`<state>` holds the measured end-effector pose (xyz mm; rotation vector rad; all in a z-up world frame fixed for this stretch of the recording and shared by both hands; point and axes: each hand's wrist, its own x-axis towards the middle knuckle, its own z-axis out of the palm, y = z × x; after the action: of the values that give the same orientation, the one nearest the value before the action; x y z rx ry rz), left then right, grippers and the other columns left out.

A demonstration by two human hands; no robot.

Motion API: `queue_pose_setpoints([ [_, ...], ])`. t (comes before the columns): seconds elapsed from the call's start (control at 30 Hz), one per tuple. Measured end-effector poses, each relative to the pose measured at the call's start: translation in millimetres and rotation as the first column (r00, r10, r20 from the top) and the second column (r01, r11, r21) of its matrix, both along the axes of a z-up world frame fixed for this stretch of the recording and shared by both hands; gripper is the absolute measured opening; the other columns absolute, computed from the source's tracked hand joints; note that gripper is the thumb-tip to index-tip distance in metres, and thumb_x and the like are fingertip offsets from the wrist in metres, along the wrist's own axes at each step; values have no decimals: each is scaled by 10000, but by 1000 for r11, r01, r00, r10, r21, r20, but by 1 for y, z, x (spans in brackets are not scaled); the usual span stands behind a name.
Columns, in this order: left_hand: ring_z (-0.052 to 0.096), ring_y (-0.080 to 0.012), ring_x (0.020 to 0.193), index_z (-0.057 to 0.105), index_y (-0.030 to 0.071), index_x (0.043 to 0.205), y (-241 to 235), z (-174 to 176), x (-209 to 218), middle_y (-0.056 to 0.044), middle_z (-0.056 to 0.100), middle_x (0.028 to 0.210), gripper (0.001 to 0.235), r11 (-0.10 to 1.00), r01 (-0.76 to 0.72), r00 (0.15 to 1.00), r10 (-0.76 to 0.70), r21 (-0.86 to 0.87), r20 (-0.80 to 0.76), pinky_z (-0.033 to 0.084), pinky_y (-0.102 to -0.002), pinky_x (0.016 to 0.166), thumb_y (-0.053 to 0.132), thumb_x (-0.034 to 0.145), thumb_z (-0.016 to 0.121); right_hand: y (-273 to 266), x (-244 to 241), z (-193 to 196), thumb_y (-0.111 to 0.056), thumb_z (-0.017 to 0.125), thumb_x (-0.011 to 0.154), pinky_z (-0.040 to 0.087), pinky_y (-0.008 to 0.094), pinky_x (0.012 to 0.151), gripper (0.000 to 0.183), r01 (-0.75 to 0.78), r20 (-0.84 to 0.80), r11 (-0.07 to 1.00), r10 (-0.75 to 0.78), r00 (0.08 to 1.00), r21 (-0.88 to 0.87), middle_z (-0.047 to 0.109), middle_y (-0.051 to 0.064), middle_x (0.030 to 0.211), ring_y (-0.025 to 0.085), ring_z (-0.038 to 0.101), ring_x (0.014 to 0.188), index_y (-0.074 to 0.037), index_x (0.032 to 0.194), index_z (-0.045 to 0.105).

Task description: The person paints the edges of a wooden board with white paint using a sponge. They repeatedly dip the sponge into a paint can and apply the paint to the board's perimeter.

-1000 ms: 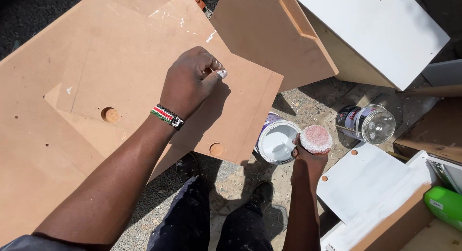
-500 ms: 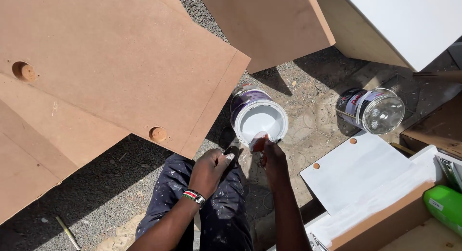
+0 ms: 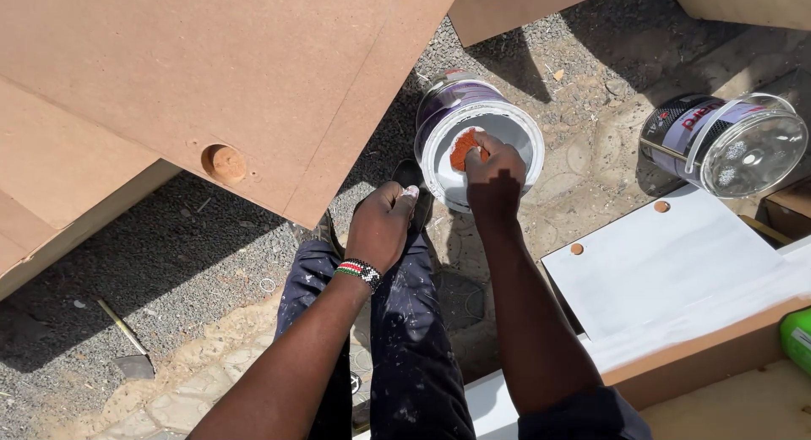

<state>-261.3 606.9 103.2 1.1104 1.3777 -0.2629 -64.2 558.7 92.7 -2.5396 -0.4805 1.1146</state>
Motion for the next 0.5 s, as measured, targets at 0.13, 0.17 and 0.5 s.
queue_pose_setpoints([
  [0.13,757,-371,925,747,152,1010,-11,-2,-13,-154,754,874,348,997,-29,998,26,-65,-52,593,-499,871,409,1205,617,-32,15,-122,-186,882,1104,693,475,896,358,-57,141,997,62,988,-42,848,212,1136,299,855,993,-60,1439,864],
  [0.17,749,-318,931,766,151,1027,-9,3,-14,-140,773,885,337,997,-29,998,24,-70,-62,591,-469,875,397,1207,623,-40,17,-142,-221,898,1066,701,484,889,324,-86,192,993,100,976,-83,838,174,1087,317,860,1000,-117,1374,892],
  [0.5,807,-373,1334,820,140,1488,5,13,0,-148,856,1324,419,993,-76,995,70,-90,-72,636,-553,1133,358,1159,681,-69,29,-204,-233,871,1057,715,525,897,197,-139,242,982,166,956,-124,839,197,1025,411,869,1030,-131,1214,931],
])
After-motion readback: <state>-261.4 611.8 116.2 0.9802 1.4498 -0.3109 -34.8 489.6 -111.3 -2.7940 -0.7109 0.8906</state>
